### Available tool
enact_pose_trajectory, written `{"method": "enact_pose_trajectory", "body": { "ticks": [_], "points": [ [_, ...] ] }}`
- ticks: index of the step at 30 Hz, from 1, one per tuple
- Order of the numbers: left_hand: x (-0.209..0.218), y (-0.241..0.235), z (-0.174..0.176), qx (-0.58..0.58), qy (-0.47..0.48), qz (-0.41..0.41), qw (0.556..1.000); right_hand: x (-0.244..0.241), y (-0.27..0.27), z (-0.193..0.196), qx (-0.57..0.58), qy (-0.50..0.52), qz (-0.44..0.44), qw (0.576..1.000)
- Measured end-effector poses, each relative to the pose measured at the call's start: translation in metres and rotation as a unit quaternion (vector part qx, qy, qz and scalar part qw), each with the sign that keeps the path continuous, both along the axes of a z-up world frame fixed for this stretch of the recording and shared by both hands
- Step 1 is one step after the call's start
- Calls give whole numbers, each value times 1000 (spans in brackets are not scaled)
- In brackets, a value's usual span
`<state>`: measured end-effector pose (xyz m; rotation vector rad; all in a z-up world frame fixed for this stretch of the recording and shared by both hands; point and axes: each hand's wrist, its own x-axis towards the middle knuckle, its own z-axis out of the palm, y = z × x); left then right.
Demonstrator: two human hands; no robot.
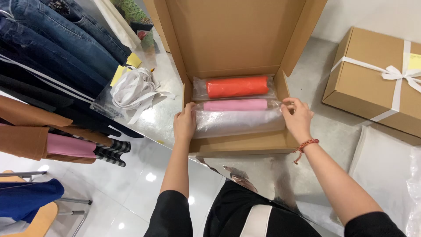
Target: The person unpacks folded clothes from a cardboard box, removes them from plastic packaging, and hangs them on a clothing rack. They handle a pink shirt and an orange shirt, placing each on a hanger and arranging them among other garments.
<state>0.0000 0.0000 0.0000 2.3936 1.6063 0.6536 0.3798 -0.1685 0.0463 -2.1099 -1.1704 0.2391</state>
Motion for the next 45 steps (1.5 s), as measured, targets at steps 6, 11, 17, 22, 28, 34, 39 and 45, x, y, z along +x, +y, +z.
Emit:
{"method": "enact_pose_trajectory", "body": {
  "ticks": [6, 11, 17, 22, 28, 34, 39, 45],
  "points": [
    [-2, -5, 18, -101, -109, 60, 987, 25, 2, 14, -103, 152, 48, 982],
    [-3, 3, 10, -169, -222, 120, 953, 39, 1, 10, -87, 256, 16, 963],
    [-5, -37, 68, -290, -383, 148, 865, 20, -35, 78, -21, 483, 21, 875],
    [-5, -92, 144, -323, -385, 213, 838, 12, -63, 99, -15, 569, 30, 822],
    [-24, -146, 165, -326, -450, 193, 809, -18, -113, 109, 15, 600, 50, 798],
    [-50, -174, 140, -370, -435, 236, 787, -29, -151, 88, 10, 596, 6, 803],
    [-68, -175, 145, -420, -467, 183, 756, -14, -161, 42, 14, 621, 22, 784],
    [-94, -162, 129, -394, -529, 125, 741, -30, -173, 24, 11, 617, 56, 785]
  ]
}}
